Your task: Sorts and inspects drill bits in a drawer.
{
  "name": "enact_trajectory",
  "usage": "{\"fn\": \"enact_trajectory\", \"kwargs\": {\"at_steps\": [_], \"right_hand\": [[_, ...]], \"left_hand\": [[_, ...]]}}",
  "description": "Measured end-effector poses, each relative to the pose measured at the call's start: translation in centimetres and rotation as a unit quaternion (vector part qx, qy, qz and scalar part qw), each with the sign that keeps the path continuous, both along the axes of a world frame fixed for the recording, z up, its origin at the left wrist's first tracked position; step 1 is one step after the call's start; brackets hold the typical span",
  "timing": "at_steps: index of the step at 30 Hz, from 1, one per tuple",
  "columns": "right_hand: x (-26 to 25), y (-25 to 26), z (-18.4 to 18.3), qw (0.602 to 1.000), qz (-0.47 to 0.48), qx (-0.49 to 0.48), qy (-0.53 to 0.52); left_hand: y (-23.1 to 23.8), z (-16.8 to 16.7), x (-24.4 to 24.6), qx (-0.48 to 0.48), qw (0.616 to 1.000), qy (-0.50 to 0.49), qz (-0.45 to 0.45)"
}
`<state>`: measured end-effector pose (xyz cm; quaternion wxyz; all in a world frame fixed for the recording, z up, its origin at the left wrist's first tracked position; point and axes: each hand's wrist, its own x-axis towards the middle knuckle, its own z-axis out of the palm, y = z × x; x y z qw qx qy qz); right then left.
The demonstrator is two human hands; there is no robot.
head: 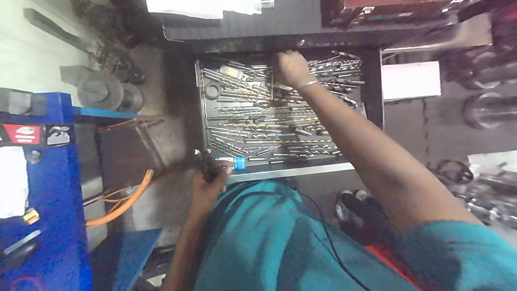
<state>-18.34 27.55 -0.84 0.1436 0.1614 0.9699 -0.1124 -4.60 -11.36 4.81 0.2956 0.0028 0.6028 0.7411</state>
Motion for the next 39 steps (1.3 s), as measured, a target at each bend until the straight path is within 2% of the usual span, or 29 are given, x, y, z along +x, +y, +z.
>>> {"fn": "enact_trajectory", "kwargs": {"at_steps": [8, 14, 21, 28, 33, 39], "right_hand": [[0.9, 2.5, -0.6, 0.998, 0.029, -0.007, 0.062], [1.2, 1.6, 0.0, 0.999, -0.018, 0.014, 0.034], [1.2, 2.1, 0.0, 1.000, 0.012, -0.015, -0.008], [1.8, 2.0, -0.3, 0.999, -0.006, 0.000, 0.046], [1.1, 2.0, -0.3, 0.998, -0.053, 0.025, 0.035], [1.3, 2.3, -0.5, 0.998, -0.028, 0.038, 0.034]], "left_hand": [[-0.2, 0.4, 0.3, -0.034, 0.999, -0.012, 0.012], [-0.2, 0.9, 0.2, -0.068, 0.998, -0.003, 0.014], [-0.1, 0.8, -0.1, -0.070, 0.998, 0.006, 0.007], [0.4, 0.7, -0.6, -0.067, 0.998, 0.001, 0.001], [0.3, 0.9, -0.7, -0.076, 0.997, 0.007, -0.001], [-0.1, 0.7, -0.4, -0.073, 0.997, 0.005, 0.018]]}}
